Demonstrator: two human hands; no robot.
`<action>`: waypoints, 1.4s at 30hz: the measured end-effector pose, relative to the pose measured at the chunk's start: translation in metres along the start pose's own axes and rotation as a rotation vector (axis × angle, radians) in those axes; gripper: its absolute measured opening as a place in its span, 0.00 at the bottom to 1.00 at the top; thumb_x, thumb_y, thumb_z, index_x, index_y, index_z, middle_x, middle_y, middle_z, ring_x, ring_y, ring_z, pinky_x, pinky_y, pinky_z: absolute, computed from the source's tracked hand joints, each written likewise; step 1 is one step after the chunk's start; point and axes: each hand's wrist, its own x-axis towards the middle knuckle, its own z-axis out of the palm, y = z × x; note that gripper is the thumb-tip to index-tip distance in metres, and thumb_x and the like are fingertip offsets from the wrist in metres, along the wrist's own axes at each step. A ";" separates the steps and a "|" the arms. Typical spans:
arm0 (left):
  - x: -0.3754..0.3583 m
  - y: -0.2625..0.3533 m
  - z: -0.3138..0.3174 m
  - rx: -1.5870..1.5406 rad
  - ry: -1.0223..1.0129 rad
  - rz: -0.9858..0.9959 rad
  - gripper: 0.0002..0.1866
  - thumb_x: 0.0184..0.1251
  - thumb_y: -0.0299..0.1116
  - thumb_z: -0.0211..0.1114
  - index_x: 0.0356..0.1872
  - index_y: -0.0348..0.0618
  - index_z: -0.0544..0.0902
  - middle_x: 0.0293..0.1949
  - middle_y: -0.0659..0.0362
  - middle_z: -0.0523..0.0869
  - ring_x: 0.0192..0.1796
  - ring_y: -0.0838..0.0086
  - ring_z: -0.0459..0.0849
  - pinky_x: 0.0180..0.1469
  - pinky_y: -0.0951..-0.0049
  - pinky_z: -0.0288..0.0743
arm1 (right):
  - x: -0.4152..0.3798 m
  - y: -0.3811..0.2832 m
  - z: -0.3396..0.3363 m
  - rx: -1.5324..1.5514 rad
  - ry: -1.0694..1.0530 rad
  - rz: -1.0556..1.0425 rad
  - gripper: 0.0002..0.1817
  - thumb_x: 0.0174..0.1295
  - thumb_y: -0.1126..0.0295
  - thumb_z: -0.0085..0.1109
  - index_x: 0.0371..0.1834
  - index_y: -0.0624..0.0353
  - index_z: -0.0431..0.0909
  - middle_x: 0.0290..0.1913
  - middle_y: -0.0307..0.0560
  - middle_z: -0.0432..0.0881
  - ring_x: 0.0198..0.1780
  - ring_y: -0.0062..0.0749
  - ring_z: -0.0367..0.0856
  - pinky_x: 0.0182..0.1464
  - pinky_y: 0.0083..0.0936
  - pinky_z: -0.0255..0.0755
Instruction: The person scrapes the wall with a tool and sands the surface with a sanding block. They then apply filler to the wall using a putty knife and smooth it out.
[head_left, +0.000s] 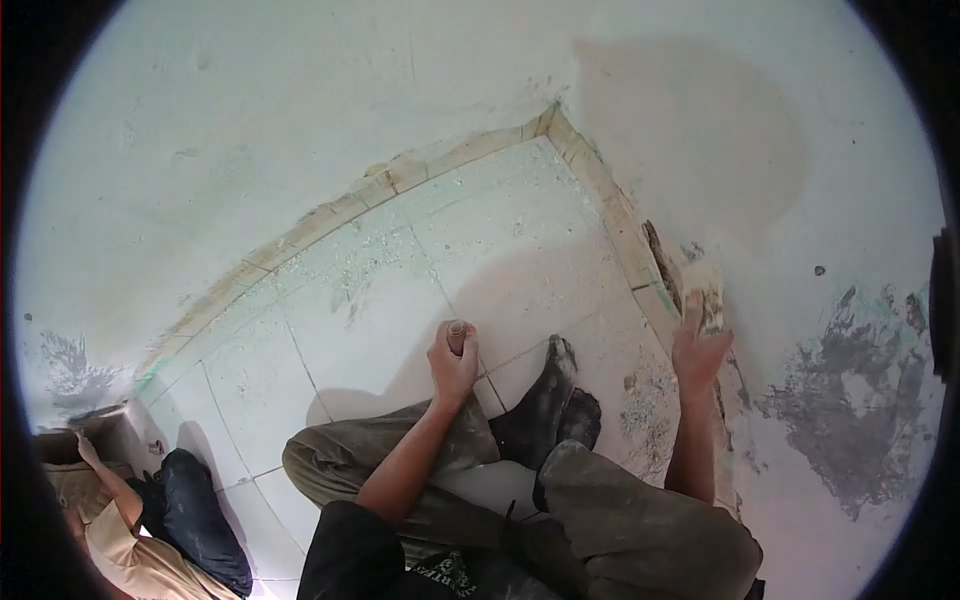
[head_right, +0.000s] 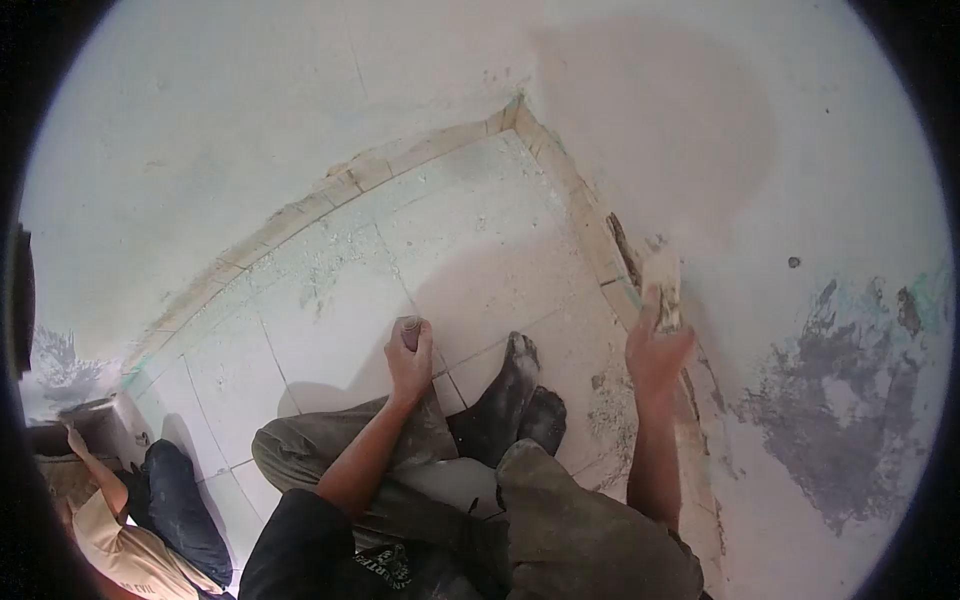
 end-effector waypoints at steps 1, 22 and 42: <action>0.002 0.001 0.000 -0.004 0.007 0.001 0.08 0.64 0.33 0.60 0.33 0.38 0.76 0.23 0.52 0.79 0.27 0.69 0.79 0.33 0.68 0.72 | 0.005 0.004 0.001 0.002 -0.002 -0.008 0.27 0.61 0.53 0.58 0.35 0.76 0.78 0.31 0.70 0.81 0.33 0.64 0.80 0.37 0.47 0.71; -0.003 0.013 0.001 -0.007 -0.036 0.064 0.08 0.63 0.33 0.60 0.34 0.38 0.76 0.23 0.54 0.80 0.27 0.72 0.79 0.34 0.70 0.72 | 0.027 0.037 0.025 -0.524 -0.039 -0.446 0.21 0.60 0.58 0.56 0.36 0.73 0.80 0.28 0.69 0.79 0.31 0.62 0.78 0.35 0.46 0.71; 0.000 0.001 0.004 0.062 -0.049 -0.016 0.07 0.62 0.31 0.61 0.36 0.39 0.76 0.29 0.48 0.82 0.33 0.57 0.84 0.37 0.64 0.75 | 0.011 0.020 0.002 -0.548 0.038 -0.537 0.17 0.59 0.63 0.56 0.35 0.70 0.81 0.24 0.64 0.78 0.28 0.60 0.77 0.31 0.49 0.69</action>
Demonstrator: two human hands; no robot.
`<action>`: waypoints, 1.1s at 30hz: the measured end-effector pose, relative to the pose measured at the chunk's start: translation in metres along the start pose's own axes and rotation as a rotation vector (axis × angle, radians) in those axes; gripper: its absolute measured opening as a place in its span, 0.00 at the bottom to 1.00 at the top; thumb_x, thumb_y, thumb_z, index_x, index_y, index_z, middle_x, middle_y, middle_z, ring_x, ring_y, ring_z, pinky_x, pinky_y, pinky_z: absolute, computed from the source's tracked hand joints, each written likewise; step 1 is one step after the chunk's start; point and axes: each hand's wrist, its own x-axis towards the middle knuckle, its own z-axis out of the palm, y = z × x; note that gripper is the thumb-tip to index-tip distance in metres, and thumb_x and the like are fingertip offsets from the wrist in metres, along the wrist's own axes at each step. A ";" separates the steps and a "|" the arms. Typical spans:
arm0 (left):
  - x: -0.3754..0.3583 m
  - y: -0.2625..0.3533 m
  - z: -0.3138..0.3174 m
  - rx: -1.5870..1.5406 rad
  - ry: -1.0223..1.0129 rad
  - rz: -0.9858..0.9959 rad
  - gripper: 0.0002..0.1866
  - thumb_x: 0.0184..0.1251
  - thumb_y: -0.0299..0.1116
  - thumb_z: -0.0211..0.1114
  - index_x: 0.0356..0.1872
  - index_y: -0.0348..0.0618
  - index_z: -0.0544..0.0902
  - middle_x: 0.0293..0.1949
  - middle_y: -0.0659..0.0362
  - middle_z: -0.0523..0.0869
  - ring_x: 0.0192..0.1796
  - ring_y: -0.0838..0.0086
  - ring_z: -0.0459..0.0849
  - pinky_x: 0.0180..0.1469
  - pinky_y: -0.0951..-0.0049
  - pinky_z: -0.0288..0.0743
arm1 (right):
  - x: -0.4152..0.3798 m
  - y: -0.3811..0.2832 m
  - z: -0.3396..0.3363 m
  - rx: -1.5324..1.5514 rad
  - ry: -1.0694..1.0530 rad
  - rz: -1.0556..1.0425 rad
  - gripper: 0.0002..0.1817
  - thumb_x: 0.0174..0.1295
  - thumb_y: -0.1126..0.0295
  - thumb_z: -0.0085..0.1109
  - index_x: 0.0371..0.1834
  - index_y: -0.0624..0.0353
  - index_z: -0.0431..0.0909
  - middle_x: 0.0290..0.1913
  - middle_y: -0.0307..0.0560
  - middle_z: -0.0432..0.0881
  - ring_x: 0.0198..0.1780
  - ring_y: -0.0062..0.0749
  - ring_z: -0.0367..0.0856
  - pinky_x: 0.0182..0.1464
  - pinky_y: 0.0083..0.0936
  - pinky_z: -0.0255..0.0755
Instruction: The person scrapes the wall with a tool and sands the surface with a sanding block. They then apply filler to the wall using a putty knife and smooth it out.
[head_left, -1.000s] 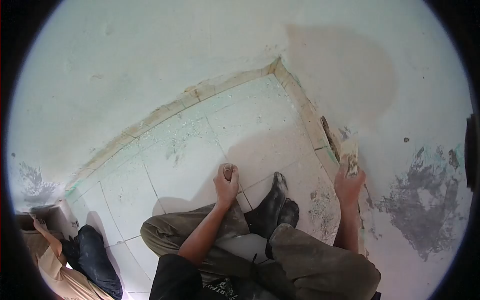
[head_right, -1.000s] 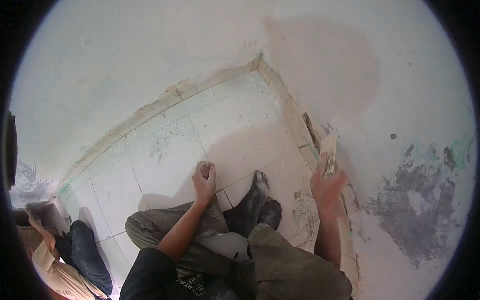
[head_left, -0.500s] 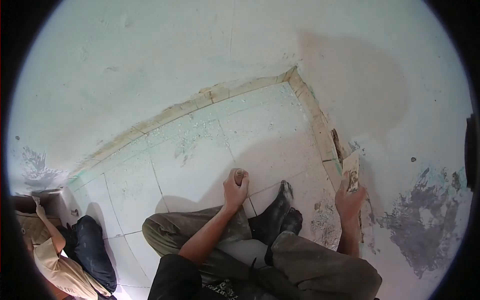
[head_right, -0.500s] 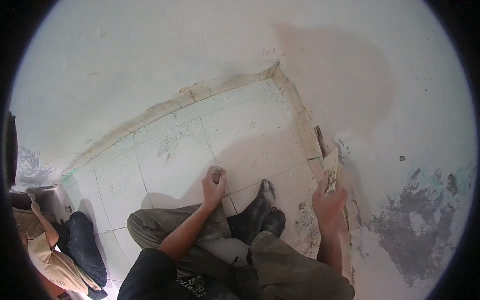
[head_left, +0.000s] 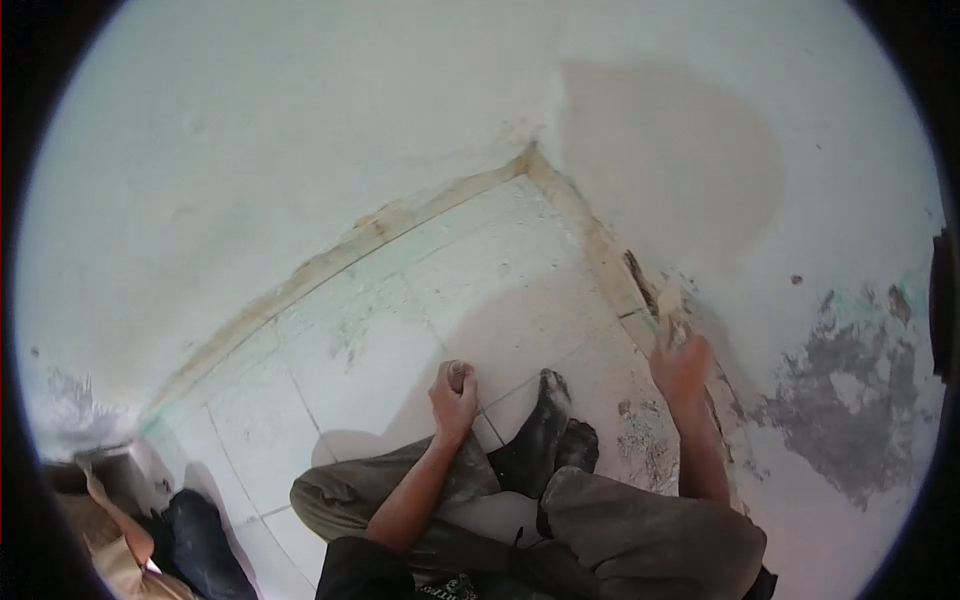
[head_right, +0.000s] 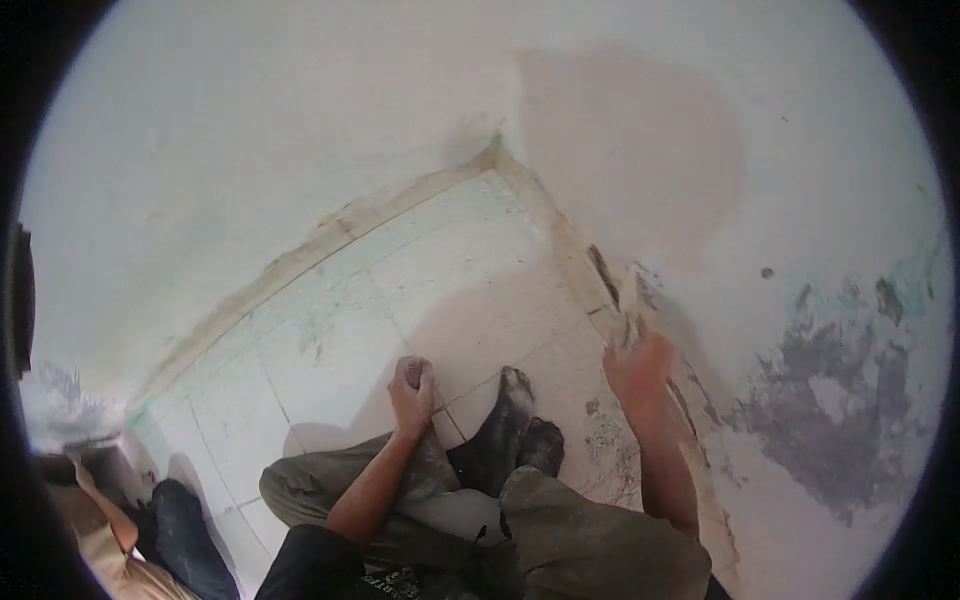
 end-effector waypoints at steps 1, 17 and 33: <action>0.000 0.000 0.001 -0.006 -0.031 0.010 0.07 0.62 0.31 0.61 0.36 0.39 0.76 0.29 0.48 0.82 0.33 0.57 0.84 0.37 0.64 0.75 | 0.000 0.015 0.023 -0.101 -0.042 -0.009 0.17 0.59 0.62 0.56 0.35 0.69 0.81 0.24 0.64 0.78 0.27 0.60 0.77 0.31 0.49 0.69; -0.007 0.002 0.001 0.235 -0.168 0.355 0.07 0.58 0.29 0.63 0.36 0.39 0.77 0.28 0.50 0.82 0.30 0.58 0.83 0.33 0.67 0.75 | -0.005 0.023 0.065 -0.139 -0.096 0.008 0.16 0.55 0.64 0.57 0.40 0.66 0.79 0.21 0.61 0.78 0.23 0.57 0.77 0.29 0.45 0.72; -0.006 0.006 0.001 0.303 -0.213 0.542 0.10 0.52 0.26 0.65 0.37 0.40 0.77 0.28 0.52 0.82 0.28 0.57 0.82 0.31 0.63 0.75 | 0.006 0.000 0.031 0.047 -0.046 0.021 0.19 0.58 0.62 0.55 0.48 0.64 0.78 0.26 0.61 0.80 0.27 0.56 0.79 0.30 0.46 0.73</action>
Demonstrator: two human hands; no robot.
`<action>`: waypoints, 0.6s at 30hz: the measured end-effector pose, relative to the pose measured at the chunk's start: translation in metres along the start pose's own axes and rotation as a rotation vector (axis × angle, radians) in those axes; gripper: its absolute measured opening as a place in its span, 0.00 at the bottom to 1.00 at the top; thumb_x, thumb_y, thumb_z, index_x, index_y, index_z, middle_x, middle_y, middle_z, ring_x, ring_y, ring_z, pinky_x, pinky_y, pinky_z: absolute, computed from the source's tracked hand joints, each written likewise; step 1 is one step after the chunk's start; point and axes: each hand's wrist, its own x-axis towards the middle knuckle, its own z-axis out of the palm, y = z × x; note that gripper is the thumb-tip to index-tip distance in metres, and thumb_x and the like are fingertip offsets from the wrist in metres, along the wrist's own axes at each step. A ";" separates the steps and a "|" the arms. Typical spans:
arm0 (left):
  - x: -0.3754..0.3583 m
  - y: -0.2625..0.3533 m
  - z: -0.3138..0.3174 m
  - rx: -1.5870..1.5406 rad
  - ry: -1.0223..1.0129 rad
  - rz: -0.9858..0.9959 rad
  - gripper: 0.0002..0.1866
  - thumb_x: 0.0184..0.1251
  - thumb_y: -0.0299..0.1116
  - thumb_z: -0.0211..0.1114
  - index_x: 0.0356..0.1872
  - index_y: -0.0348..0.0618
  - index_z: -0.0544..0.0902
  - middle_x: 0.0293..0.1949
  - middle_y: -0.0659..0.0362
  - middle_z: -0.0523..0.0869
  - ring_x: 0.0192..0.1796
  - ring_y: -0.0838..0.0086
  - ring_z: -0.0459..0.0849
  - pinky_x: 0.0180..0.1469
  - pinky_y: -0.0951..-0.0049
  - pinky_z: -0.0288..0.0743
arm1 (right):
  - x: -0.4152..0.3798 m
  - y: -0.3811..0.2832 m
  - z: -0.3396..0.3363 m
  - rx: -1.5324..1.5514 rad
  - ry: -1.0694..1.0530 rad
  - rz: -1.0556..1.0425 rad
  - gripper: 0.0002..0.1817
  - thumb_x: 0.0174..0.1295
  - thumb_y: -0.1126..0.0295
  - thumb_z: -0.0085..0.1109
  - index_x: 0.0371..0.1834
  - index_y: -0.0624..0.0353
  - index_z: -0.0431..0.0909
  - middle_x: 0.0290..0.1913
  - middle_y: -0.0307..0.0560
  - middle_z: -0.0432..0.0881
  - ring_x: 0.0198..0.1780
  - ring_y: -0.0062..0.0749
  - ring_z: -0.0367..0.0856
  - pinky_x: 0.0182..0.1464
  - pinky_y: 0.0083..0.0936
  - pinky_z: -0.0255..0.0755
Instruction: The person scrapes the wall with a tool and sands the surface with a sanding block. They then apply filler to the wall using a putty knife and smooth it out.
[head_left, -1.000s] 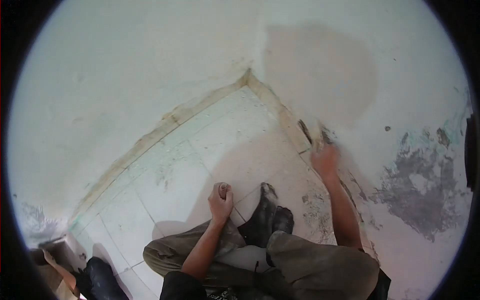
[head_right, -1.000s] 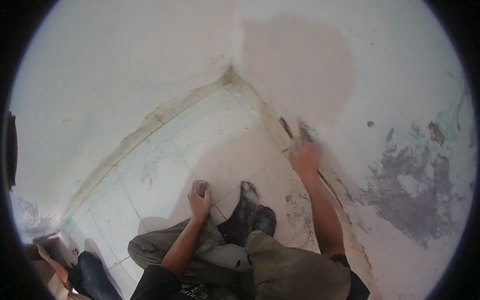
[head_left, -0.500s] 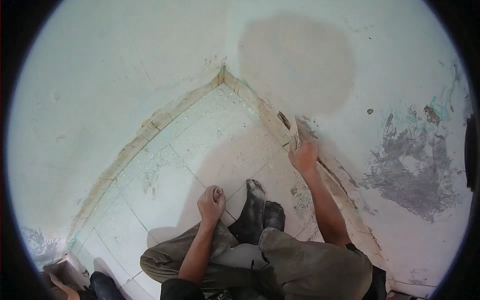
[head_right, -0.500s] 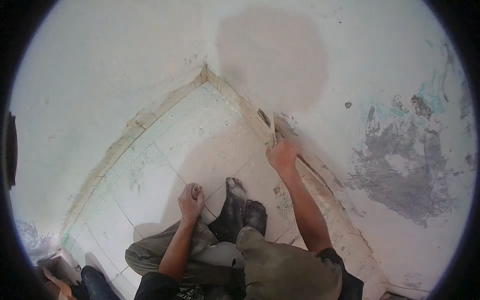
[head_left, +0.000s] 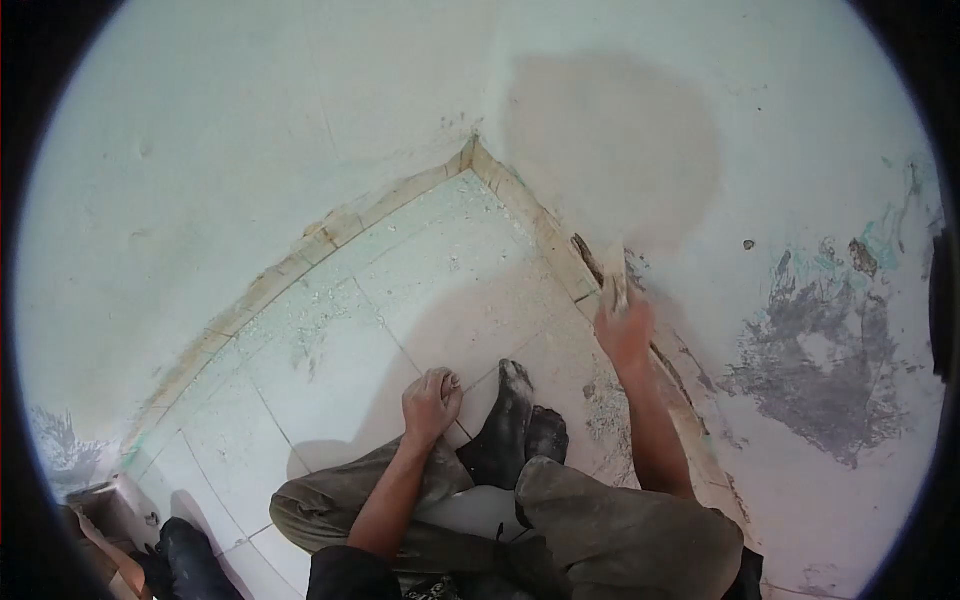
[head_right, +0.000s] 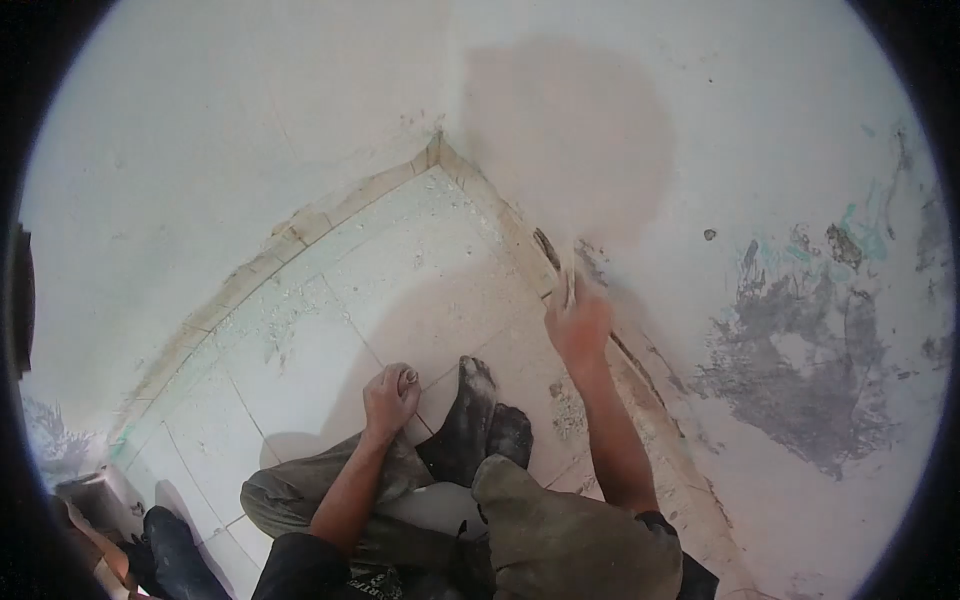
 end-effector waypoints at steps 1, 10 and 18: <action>-0.001 0.000 0.000 -0.004 0.010 -0.010 0.10 0.52 0.27 0.66 0.36 0.42 0.77 0.27 0.53 0.81 0.28 0.58 0.82 0.31 0.63 0.75 | -0.012 -0.012 -0.019 0.122 -0.005 0.045 0.20 0.58 0.62 0.54 0.49 0.64 0.77 0.27 0.60 0.80 0.28 0.56 0.79 0.33 0.47 0.73; -0.005 -0.001 -0.001 -0.023 -0.001 -0.056 0.09 0.52 0.28 0.66 0.34 0.42 0.77 0.25 0.55 0.81 0.27 0.58 0.82 0.29 0.64 0.75 | 0.001 0.014 0.026 -0.204 -0.053 -0.078 0.20 0.56 0.63 0.56 0.49 0.64 0.77 0.29 0.60 0.80 0.30 0.56 0.80 0.34 0.44 0.73; -0.003 -0.002 0.000 -0.023 0.090 -0.024 0.08 0.56 0.29 0.65 0.35 0.41 0.77 0.25 0.51 0.81 0.26 0.58 0.82 0.29 0.64 0.74 | -0.005 0.021 0.049 -0.105 0.118 0.102 0.17 0.53 0.65 0.60 0.44 0.62 0.80 0.24 0.62 0.79 0.27 0.59 0.78 0.29 0.43 0.72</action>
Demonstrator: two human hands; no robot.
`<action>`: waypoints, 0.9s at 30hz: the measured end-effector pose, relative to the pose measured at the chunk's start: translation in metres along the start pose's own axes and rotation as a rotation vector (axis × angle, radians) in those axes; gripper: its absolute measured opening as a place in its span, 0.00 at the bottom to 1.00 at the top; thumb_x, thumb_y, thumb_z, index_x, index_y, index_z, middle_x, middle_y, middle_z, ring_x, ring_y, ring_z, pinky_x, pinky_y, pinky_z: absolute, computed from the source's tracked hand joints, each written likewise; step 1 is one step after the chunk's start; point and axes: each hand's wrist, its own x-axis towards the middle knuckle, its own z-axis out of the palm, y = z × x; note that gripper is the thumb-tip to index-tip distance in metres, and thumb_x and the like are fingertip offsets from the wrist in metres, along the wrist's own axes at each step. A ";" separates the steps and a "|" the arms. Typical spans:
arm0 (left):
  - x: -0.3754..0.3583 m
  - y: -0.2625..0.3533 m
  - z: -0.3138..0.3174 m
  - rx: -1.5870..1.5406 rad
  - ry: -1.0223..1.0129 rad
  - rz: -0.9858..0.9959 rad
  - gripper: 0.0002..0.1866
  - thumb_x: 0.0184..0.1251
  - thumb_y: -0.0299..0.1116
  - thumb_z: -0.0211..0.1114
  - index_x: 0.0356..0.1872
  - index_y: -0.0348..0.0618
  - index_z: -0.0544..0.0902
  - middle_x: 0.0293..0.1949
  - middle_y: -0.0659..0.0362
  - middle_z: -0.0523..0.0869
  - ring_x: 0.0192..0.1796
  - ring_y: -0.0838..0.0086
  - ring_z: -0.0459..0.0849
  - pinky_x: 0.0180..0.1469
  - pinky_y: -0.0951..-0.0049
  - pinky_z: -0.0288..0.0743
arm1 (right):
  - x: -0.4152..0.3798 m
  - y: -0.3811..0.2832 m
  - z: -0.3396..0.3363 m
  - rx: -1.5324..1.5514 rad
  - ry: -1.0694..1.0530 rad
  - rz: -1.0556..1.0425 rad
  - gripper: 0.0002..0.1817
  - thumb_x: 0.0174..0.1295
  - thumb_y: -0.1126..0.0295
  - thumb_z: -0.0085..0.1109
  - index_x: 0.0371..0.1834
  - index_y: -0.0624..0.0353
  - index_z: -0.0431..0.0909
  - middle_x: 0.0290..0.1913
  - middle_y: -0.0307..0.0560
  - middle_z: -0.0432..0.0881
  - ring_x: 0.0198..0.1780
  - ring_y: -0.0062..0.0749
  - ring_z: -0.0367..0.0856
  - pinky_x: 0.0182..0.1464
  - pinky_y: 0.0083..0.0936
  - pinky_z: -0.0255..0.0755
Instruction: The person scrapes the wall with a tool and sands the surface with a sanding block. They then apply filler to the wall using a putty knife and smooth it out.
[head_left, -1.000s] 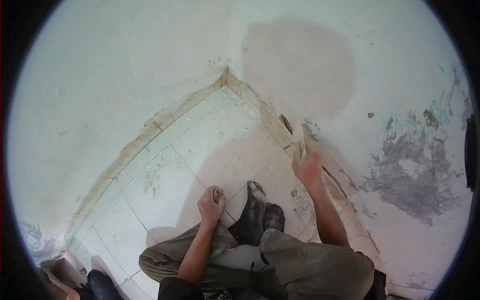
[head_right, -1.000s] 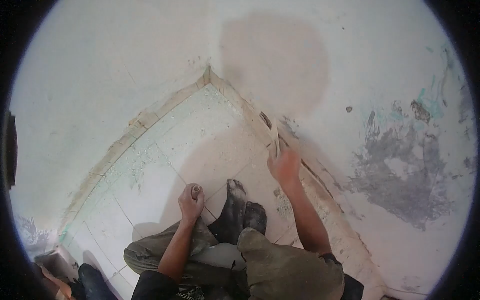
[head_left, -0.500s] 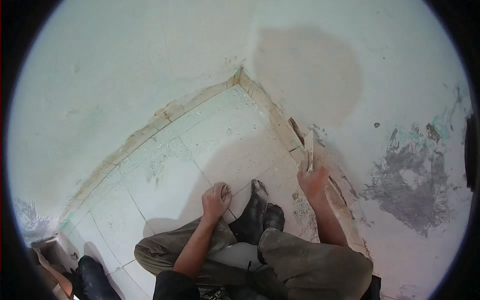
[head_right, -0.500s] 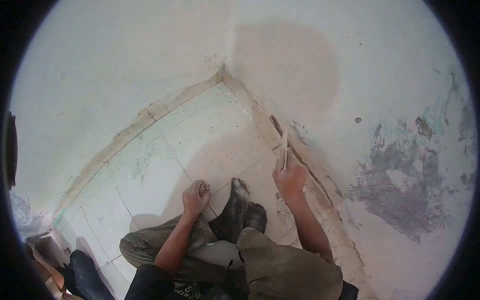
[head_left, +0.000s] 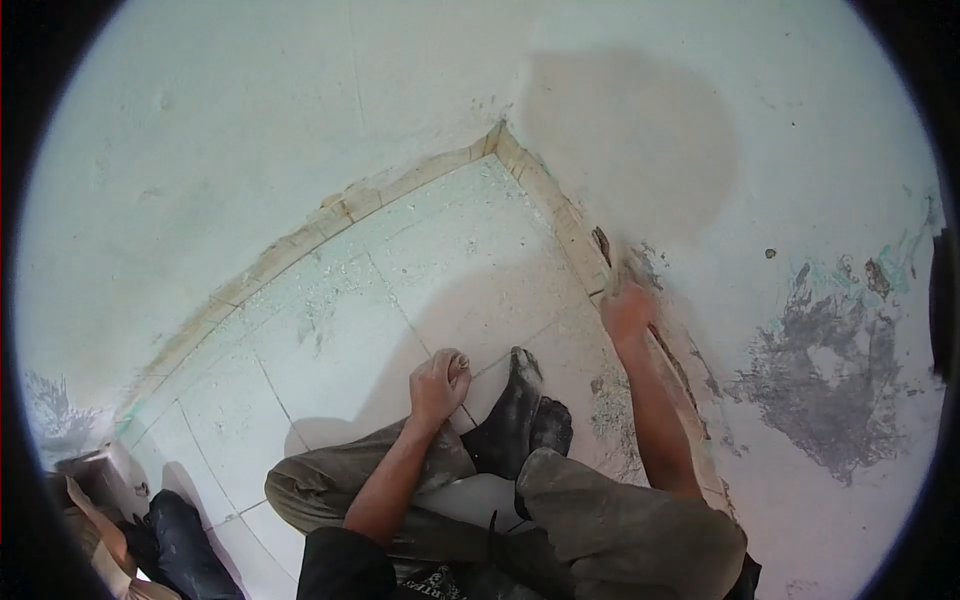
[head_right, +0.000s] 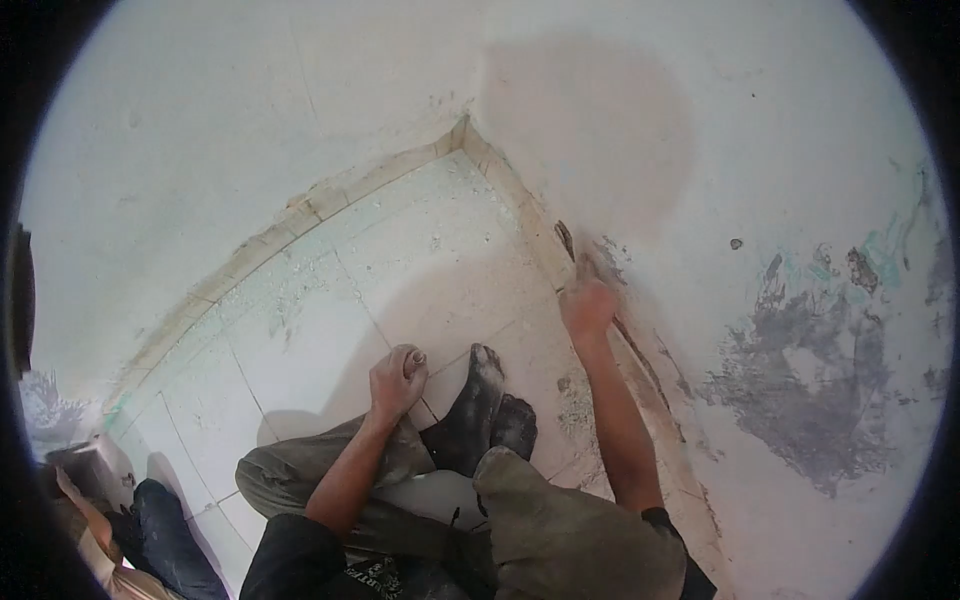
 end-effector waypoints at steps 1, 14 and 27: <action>0.000 0.000 0.002 -0.001 -0.026 0.000 0.08 0.56 0.29 0.65 0.35 0.41 0.78 0.25 0.51 0.81 0.26 0.58 0.82 0.29 0.65 0.74 | 0.008 -0.001 0.005 -0.029 -0.114 -0.058 0.17 0.55 0.65 0.59 0.45 0.63 0.80 0.23 0.61 0.78 0.26 0.58 0.78 0.27 0.41 0.71; 0.002 -0.001 0.002 -0.073 -0.036 -0.115 0.08 0.57 0.29 0.64 0.36 0.38 0.78 0.28 0.49 0.83 0.30 0.55 0.83 0.33 0.66 0.76 | -0.012 -0.009 -0.025 0.025 -0.179 0.024 0.20 0.54 0.68 0.60 0.51 0.62 0.78 0.25 0.60 0.80 0.25 0.55 0.80 0.30 0.41 0.74; 0.001 -0.003 -0.004 -0.142 -0.016 -0.181 0.08 0.59 0.31 0.64 0.36 0.39 0.78 0.26 0.48 0.82 0.29 0.57 0.83 0.32 0.65 0.75 | -0.050 0.024 -0.005 0.140 -0.130 0.039 0.20 0.53 0.67 0.61 0.47 0.68 0.78 0.37 0.68 0.81 0.39 0.56 0.82 0.38 0.39 0.75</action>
